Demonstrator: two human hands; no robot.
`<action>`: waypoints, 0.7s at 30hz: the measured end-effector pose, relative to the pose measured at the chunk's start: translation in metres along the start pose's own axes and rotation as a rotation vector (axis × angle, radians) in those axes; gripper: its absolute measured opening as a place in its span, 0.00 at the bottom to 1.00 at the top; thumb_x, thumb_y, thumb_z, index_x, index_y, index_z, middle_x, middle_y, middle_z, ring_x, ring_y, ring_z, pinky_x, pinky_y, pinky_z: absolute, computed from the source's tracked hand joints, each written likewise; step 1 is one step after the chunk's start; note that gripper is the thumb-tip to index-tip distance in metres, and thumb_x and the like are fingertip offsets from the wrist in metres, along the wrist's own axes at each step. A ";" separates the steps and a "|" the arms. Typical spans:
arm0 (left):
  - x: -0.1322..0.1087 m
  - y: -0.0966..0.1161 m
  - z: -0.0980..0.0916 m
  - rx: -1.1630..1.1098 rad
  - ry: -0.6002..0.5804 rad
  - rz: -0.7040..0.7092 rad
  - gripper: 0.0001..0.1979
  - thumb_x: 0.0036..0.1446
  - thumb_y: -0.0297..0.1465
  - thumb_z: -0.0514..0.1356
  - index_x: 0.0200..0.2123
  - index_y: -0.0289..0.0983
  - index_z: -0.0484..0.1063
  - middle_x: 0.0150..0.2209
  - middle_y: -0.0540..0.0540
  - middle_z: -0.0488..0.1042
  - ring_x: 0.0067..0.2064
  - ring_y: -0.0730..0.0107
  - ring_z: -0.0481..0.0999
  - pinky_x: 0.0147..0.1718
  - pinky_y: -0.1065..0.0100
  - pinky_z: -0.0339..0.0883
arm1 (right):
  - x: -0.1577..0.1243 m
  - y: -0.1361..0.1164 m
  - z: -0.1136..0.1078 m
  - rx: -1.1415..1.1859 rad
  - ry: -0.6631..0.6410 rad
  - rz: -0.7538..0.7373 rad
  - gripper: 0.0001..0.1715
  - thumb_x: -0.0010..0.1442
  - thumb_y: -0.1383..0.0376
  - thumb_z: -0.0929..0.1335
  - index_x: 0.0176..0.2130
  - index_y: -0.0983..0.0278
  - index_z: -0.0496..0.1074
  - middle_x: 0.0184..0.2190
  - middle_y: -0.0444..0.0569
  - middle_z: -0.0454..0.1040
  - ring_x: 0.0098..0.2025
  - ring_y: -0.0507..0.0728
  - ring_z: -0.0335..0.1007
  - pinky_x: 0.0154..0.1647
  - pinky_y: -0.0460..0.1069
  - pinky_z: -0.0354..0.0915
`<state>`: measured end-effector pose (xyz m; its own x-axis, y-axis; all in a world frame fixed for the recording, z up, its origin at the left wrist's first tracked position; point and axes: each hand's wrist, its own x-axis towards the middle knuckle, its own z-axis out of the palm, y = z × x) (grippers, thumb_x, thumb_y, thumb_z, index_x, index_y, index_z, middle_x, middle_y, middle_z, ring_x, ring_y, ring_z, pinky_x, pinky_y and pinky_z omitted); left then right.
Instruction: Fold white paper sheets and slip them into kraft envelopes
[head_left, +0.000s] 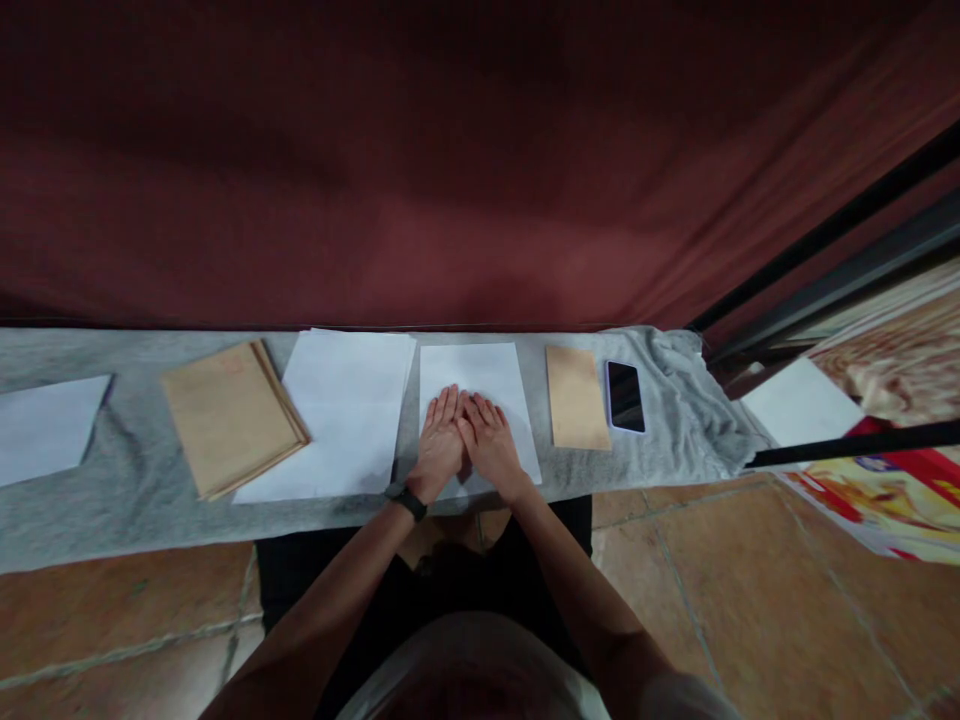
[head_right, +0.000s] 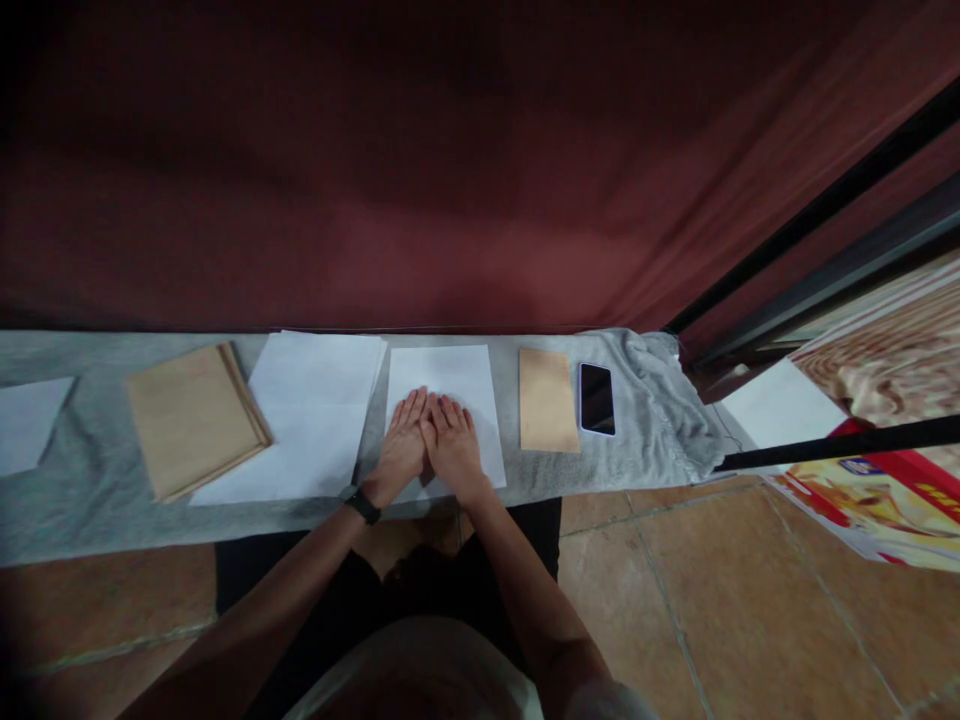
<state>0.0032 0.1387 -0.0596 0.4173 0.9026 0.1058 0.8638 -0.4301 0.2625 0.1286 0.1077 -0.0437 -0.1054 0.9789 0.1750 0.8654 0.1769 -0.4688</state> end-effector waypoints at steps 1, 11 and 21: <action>0.006 -0.002 0.002 0.008 -0.010 -0.019 0.32 0.67 0.25 0.45 0.73 0.26 0.54 0.75 0.32 0.52 0.77 0.55 0.45 0.74 0.49 0.46 | 0.007 0.002 0.003 -0.029 -0.008 -0.005 0.30 0.77 0.60 0.58 0.71 0.68 0.61 0.72 0.60 0.62 0.74 0.64 0.55 0.74 0.64 0.52; 0.047 -0.016 0.000 0.051 0.010 -0.153 0.31 0.72 0.34 0.43 0.74 0.31 0.53 0.76 0.36 0.49 0.77 0.54 0.47 0.74 0.50 0.41 | 0.061 0.037 0.015 -0.183 0.013 0.047 0.30 0.77 0.57 0.58 0.71 0.63 0.61 0.74 0.56 0.57 0.75 0.65 0.52 0.74 0.64 0.47; 0.083 -0.037 0.001 0.034 0.026 -0.184 0.33 0.73 0.40 0.45 0.74 0.30 0.53 0.76 0.32 0.47 0.77 0.49 0.45 0.73 0.47 0.41 | 0.093 0.059 0.016 -0.273 0.066 0.100 0.31 0.77 0.56 0.58 0.72 0.65 0.59 0.74 0.61 0.55 0.75 0.66 0.52 0.74 0.65 0.48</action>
<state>0.0065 0.2294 -0.0614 0.2443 0.9661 0.0838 0.9342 -0.2577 0.2468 0.1616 0.2107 -0.0692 0.0113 0.9797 0.2001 0.9706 0.0374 -0.2377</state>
